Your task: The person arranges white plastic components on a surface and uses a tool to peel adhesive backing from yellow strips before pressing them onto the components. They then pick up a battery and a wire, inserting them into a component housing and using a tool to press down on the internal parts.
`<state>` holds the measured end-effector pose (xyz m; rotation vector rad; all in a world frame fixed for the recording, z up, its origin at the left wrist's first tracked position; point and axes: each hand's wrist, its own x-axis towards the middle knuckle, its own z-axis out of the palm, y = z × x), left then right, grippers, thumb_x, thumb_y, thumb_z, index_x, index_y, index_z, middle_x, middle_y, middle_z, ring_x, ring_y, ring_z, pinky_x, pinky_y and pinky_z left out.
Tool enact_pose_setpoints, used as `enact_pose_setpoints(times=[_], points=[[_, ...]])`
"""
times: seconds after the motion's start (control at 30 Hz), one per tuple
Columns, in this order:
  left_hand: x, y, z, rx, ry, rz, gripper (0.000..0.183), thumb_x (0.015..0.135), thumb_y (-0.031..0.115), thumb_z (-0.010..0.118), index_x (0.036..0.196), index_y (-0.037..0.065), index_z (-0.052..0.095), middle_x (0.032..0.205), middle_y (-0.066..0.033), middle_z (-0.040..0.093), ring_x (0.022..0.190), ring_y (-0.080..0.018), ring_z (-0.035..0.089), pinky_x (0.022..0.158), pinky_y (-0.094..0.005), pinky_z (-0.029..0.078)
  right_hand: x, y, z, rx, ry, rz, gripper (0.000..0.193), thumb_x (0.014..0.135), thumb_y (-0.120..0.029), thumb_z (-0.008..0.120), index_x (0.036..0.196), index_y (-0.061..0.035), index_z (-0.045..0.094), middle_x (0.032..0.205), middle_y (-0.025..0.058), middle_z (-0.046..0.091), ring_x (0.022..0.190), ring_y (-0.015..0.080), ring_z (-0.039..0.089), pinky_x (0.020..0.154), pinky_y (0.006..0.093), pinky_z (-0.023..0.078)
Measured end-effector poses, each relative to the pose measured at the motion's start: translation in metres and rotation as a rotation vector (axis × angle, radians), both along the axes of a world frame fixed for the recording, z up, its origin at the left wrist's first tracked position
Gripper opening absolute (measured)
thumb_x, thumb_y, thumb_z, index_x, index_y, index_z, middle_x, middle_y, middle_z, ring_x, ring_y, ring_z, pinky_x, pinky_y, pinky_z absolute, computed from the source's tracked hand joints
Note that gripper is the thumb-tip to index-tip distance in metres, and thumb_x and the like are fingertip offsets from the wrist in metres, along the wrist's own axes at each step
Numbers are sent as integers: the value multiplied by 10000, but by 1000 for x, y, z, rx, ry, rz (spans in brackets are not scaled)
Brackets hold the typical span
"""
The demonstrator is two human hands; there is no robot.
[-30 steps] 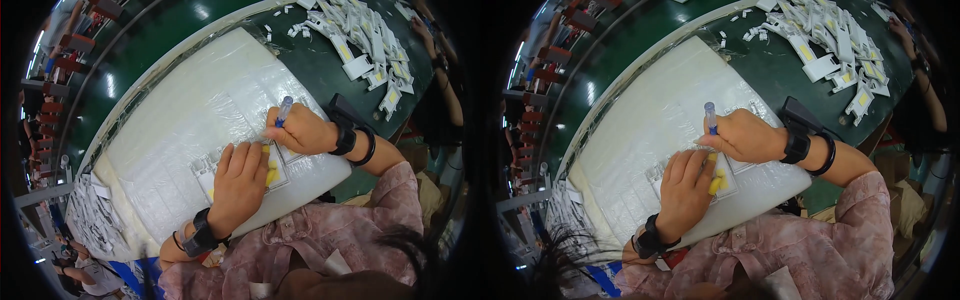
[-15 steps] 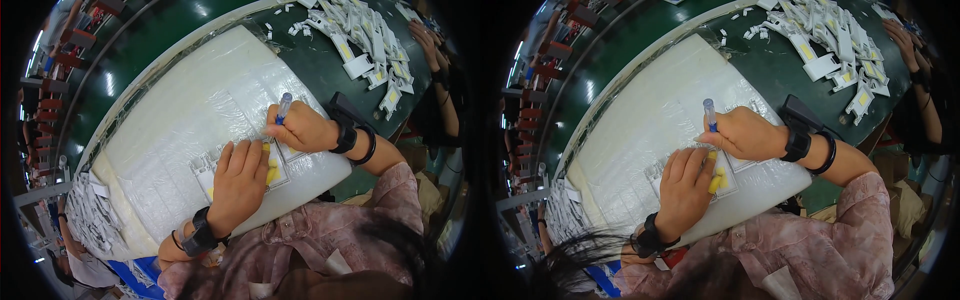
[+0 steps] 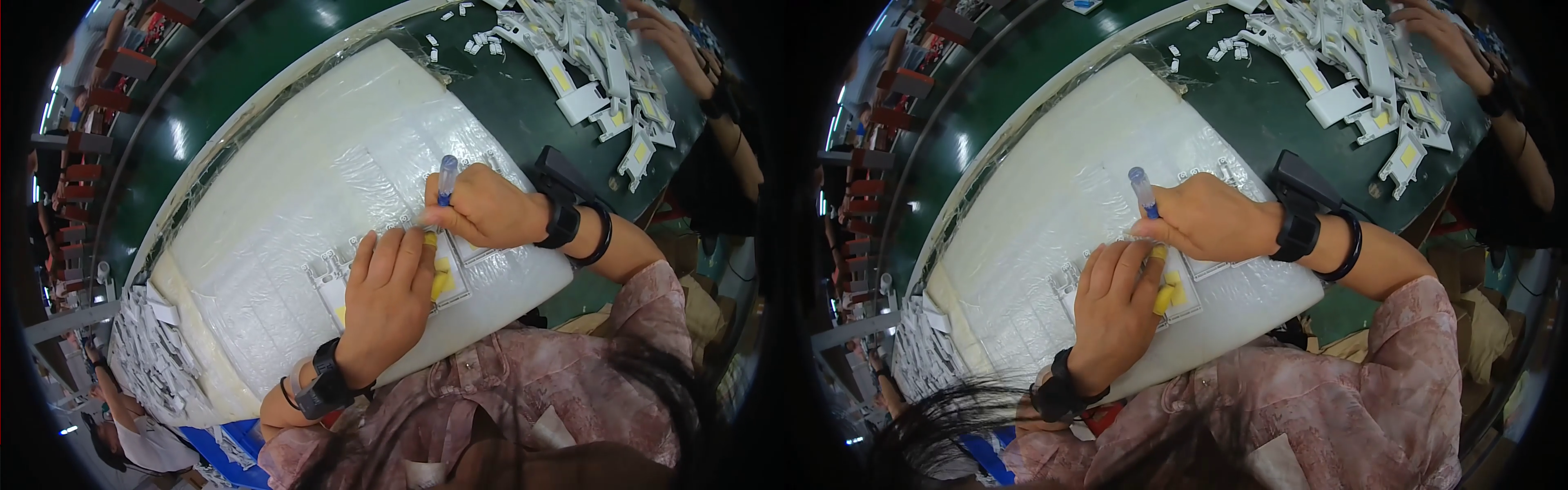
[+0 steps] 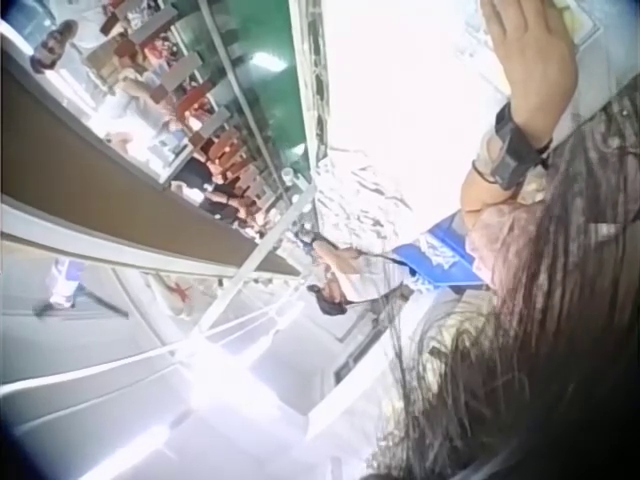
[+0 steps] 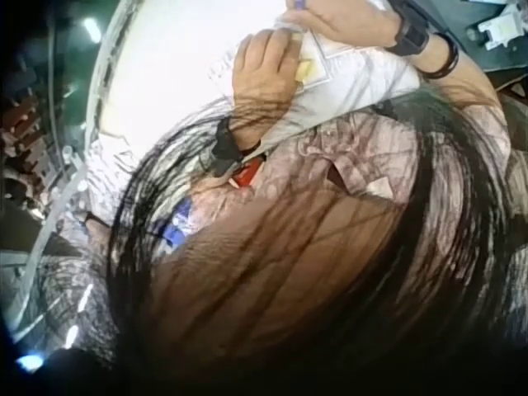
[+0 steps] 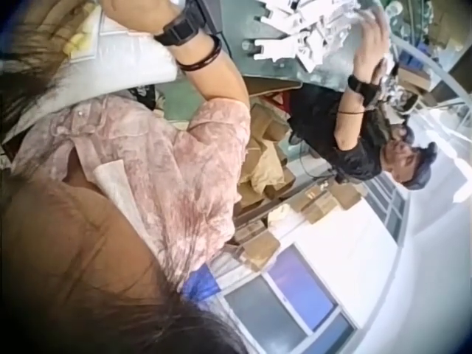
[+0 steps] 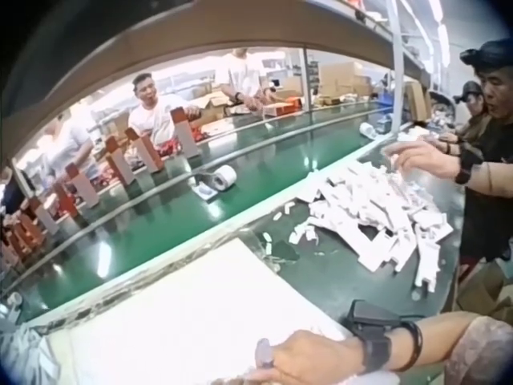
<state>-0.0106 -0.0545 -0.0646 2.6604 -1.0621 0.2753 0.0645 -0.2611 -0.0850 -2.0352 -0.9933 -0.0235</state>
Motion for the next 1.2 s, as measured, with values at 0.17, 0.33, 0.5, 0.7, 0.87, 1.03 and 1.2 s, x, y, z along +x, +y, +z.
enact_pose_setpoints(times=[0.17,0.33,0.5,0.7,0.87,1.03,1.2], points=[[0,2,2,-10,19,0,360,800,99,611,1133,-34,652,1232,-151,582,1164,-306,541,1042,-489,412,-1,-5,15,150,268,-55,268,1052,-238,481,877,-40,525,633,52,568,473,159,530,488,286,406],[0,1,2,-20,26,-4,413,755,111,628,1143,-29,647,1232,-150,582,1177,-310,537,1055,-490,404,-5,-9,15,475,442,-133,287,1067,-247,449,873,-43,499,629,16,546,497,53,504,464,207,385],[-1,3,4,-43,64,0,421,745,106,638,1147,-19,645,1255,-153,576,1182,-318,539,1042,-493,422,-6,-9,19,460,480,-119,228,1052,-194,486,905,-27,536,666,23,566,522,68,527,488,216,418],[-6,3,1,-28,32,5,399,768,106,630,1153,5,655,1272,-149,572,1181,-317,542,1027,-483,438,-5,-4,16,187,296,28,251,1014,-245,552,943,-13,618,712,132,630,655,342,637,600,394,482],[0,4,2,-57,39,15,455,712,110,699,1163,68,664,1278,-133,554,1166,-330,529,993,-487,443,-3,0,21,114,407,36,267,1018,-275,539,958,-27,618,724,134,648,668,358,642,612,414,488],[-1,4,0,-60,42,24,515,715,128,672,1226,66,658,1255,-123,561,1171,-305,522,1047,-513,405,-1,4,20,57,411,77,262,1022,-290,527,991,-40,599,713,131,653,676,373,644,617,430,491],[-2,6,-3,-46,13,13,566,696,131,687,1257,68,642,1251,-126,557,1184,-304,511,1059,-509,388,-3,6,21,59,439,57,257,1022,-292,527,988,-45,585,690,129,645,666,376,641,606,435,488]])
